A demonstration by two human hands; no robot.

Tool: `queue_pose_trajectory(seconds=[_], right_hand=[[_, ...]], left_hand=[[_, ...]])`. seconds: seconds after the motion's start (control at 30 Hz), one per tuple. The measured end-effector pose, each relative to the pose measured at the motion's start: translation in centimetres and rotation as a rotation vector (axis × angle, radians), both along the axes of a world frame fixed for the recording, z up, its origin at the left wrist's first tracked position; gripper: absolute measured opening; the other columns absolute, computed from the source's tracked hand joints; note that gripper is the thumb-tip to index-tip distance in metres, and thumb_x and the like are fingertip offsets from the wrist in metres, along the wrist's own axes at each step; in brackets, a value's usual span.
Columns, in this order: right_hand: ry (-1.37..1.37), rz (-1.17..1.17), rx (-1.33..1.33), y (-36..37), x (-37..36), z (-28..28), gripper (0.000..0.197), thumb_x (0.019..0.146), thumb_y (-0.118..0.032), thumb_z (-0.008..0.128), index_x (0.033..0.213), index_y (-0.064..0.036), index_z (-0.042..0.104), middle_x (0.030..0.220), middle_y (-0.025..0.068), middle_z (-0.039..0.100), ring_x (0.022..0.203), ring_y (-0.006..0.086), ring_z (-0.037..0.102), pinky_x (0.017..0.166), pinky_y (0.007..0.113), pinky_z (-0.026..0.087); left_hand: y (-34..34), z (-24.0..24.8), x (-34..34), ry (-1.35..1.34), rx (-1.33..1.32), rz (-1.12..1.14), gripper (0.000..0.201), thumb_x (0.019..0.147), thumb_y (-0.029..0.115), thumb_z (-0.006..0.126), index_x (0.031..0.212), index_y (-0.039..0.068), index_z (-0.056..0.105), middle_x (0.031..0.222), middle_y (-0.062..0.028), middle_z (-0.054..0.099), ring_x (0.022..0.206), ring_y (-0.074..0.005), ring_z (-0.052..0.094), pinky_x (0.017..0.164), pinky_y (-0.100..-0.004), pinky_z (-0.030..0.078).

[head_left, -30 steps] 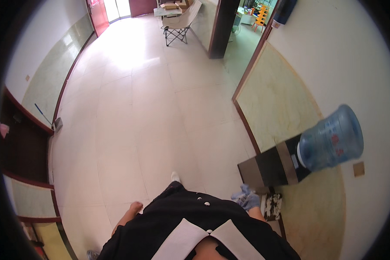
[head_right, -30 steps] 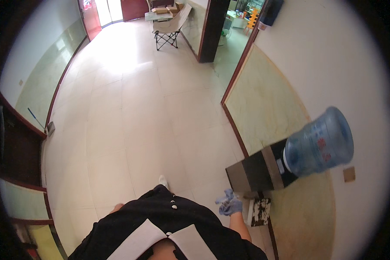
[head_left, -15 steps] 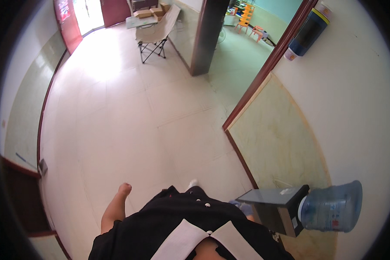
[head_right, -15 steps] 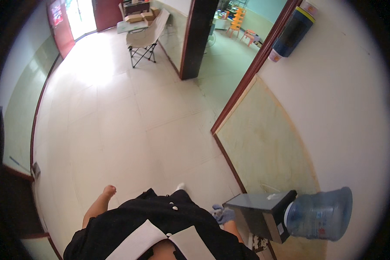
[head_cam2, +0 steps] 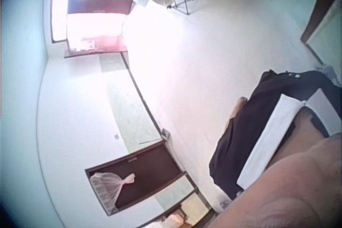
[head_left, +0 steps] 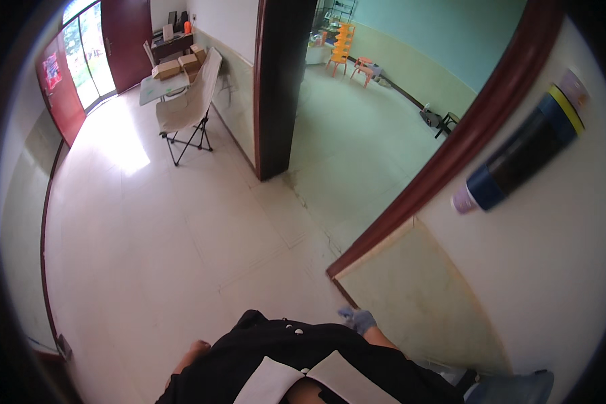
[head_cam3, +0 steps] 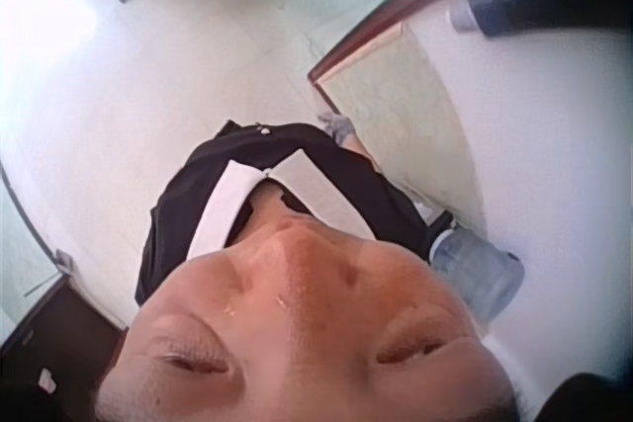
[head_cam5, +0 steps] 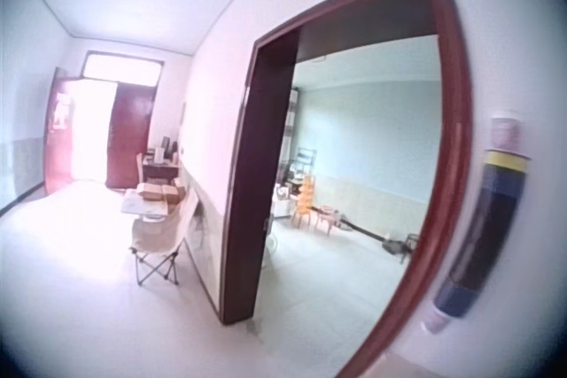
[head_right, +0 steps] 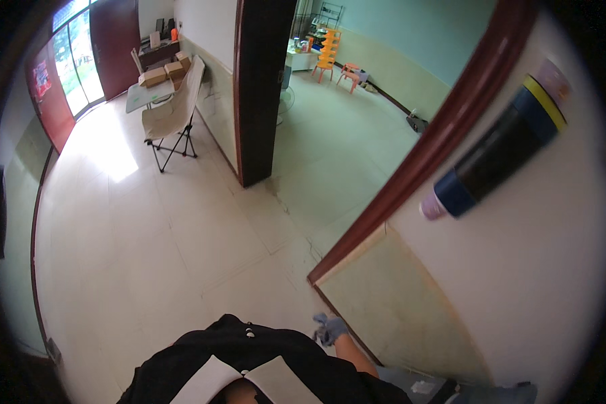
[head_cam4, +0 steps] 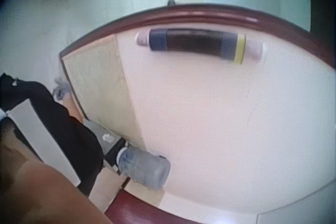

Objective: The person rinses a blue cloth under a faucet in a kitchen sink, wrings it out, and then wipes down the surfaces of a multi-tiered orange plastic shelf by hand.

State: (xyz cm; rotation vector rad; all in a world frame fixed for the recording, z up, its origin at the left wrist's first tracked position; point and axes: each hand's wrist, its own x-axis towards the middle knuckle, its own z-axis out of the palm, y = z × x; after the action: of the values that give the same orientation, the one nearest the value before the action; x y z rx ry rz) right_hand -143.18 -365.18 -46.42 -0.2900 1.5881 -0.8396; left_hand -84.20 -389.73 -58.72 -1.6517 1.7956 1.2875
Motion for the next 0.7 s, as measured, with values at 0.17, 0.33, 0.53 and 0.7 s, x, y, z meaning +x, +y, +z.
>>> queue_pose_trajectory(seconds=[0.17, 0.33, 0.53, 0.7], right_hand=[[-0.79, -0.63, -0.456, -19.0, -6.9, 5.2, 0.036, 0.071, -0.012, 0.059, 0.106, -0.0076, 0.053, 0.086, 0.0066, 0.062, 0.076, 0.0216, 0.06, 0.056, 0.036, 0.047], [-0.601, -0.653, -0.48, -30.8, -14.0, 7.9, 0.027, 0.07, -0.018, 0.058, 0.096, -0.0092, 0.052, 0.081, 0.0069, 0.06, 0.071, 0.0216, 0.057, 0.054, 0.035, 0.045], [-0.323, -0.674, -0.585, -35.1, -22.6, 7.5, 0.02, 0.07, -0.025, 0.057, 0.083, -0.0112, 0.051, 0.076, 0.0073, 0.057, 0.065, 0.0216, 0.054, 0.053, 0.034, 0.043], [0.444, -0.488, -0.559, -33.8, -28.9, 1.5, 0.017, 0.071, -0.03, 0.054, 0.073, -0.0127, 0.05, 0.071, 0.0069, 0.054, 0.059, 0.0212, 0.049, 0.051, 0.034, 0.039]], left_hand=[[-8.5, 1.6, -4.8, -0.067, 0.146, 0.162, 0.026, 0.08, 0.026, 0.051, 0.072, 0.006, 0.065, 0.068, -0.0089, 0.064, 0.065, -0.0207, 0.06, 0.054, -0.0362, 0.047], [-23.3, 1.3, -12.3, -0.092, 0.16, 0.155, 0.025, 0.08, 0.023, 0.049, 0.069, 0.006, 0.063, 0.063, -0.0079, 0.062, 0.056, -0.0188, 0.057, 0.049, -0.0344, 0.045], [-47.0, 2.4, -30.8, 0.076, -0.042, 0.187, 0.025, 0.08, 0.019, 0.046, 0.065, 0.005, 0.061, 0.057, -0.0066, 0.06, 0.045, -0.0165, 0.054, 0.043, -0.0322, 0.043], [-56.0, 5.4, -50.4, 0.346, -0.145, 0.27, 0.021, 0.083, 0.02, 0.051, 0.088, 0.003, 0.063, 0.066, -0.0066, 0.063, 0.054, -0.0154, 0.057, 0.049, -0.0315, 0.046]])
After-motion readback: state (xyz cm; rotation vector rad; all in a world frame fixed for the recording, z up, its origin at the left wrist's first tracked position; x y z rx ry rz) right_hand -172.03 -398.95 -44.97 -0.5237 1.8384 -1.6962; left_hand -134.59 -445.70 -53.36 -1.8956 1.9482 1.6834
